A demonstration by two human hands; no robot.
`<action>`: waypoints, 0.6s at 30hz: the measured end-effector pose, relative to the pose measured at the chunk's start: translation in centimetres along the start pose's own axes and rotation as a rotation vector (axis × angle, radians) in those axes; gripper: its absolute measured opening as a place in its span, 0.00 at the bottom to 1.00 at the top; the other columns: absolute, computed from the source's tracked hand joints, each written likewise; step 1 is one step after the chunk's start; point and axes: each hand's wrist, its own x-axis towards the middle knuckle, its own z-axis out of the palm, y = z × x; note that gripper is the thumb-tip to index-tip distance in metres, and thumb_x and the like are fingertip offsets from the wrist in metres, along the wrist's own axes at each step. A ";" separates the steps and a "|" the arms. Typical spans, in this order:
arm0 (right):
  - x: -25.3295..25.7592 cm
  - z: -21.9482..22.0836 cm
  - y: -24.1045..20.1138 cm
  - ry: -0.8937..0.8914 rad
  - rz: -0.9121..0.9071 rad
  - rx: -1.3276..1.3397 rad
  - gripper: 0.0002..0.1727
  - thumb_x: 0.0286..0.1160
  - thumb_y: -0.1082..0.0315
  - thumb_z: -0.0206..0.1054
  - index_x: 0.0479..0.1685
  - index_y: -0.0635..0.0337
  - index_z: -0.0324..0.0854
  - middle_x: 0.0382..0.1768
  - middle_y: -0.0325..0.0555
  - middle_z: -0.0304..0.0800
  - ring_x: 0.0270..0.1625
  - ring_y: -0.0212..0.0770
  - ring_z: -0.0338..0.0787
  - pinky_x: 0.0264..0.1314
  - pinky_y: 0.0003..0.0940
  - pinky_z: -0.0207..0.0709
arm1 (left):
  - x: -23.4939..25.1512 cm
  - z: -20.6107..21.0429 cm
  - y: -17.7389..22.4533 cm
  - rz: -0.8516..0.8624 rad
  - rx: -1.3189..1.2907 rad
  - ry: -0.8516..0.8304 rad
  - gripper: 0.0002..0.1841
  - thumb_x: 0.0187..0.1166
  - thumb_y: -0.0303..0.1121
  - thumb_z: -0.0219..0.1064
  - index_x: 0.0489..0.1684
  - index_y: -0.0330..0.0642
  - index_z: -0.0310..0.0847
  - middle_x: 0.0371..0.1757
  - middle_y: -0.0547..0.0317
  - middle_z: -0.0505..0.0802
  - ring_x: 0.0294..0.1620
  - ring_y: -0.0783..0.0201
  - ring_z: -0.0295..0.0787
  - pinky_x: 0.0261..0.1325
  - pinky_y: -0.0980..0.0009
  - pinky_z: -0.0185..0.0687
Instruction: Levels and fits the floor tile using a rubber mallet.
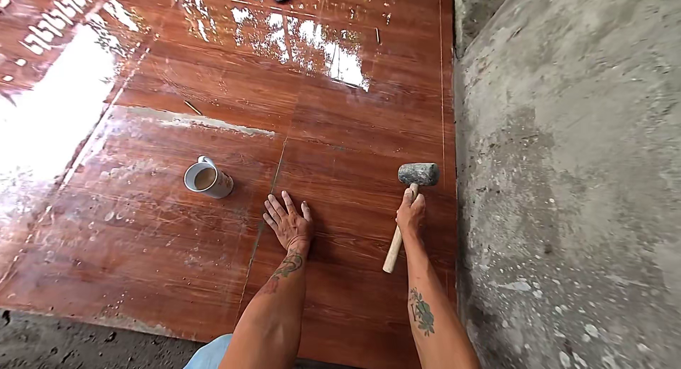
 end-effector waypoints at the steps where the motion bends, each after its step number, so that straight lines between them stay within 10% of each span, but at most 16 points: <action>1: -0.5 0.1 -0.5 0.017 -0.010 -0.002 0.30 0.95 0.47 0.47 0.65 0.67 0.78 0.48 0.62 0.92 0.52 0.57 0.94 0.58 0.56 0.83 | 0.0 0.0 0.1 0.001 -0.002 0.000 0.42 0.84 0.64 0.35 0.95 0.50 0.53 0.94 0.35 0.54 0.96 0.39 0.46 0.93 0.39 0.36; 5: 0.0 0.5 -2.1 -0.120 0.024 -0.101 0.29 0.94 0.47 0.47 0.66 0.65 0.77 0.56 0.63 0.90 0.62 0.58 0.90 0.65 0.56 0.80 | 0.0 0.1 0.0 0.002 -0.007 0.000 0.42 0.84 0.64 0.35 0.95 0.49 0.54 0.94 0.36 0.55 0.96 0.39 0.47 0.93 0.38 0.36; 14: -1.3 2.9 -4.4 -0.153 -0.021 -0.026 0.28 0.95 0.46 0.46 0.59 0.63 0.78 0.45 0.59 0.90 0.47 0.54 0.94 0.52 0.53 0.86 | 0.0 0.2 0.1 -0.003 0.001 -0.002 0.42 0.84 0.64 0.35 0.95 0.49 0.53 0.94 0.36 0.55 0.96 0.40 0.47 0.92 0.37 0.36; 18: -3.5 4.4 -6.6 -0.239 -0.075 -0.078 0.28 0.94 0.47 0.48 0.64 0.65 0.78 0.54 0.62 0.91 0.59 0.57 0.92 0.63 0.56 0.82 | 0.1 0.3 -0.2 -0.005 -0.009 -0.003 0.41 0.84 0.64 0.35 0.95 0.51 0.53 0.94 0.37 0.55 0.95 0.39 0.47 0.92 0.37 0.36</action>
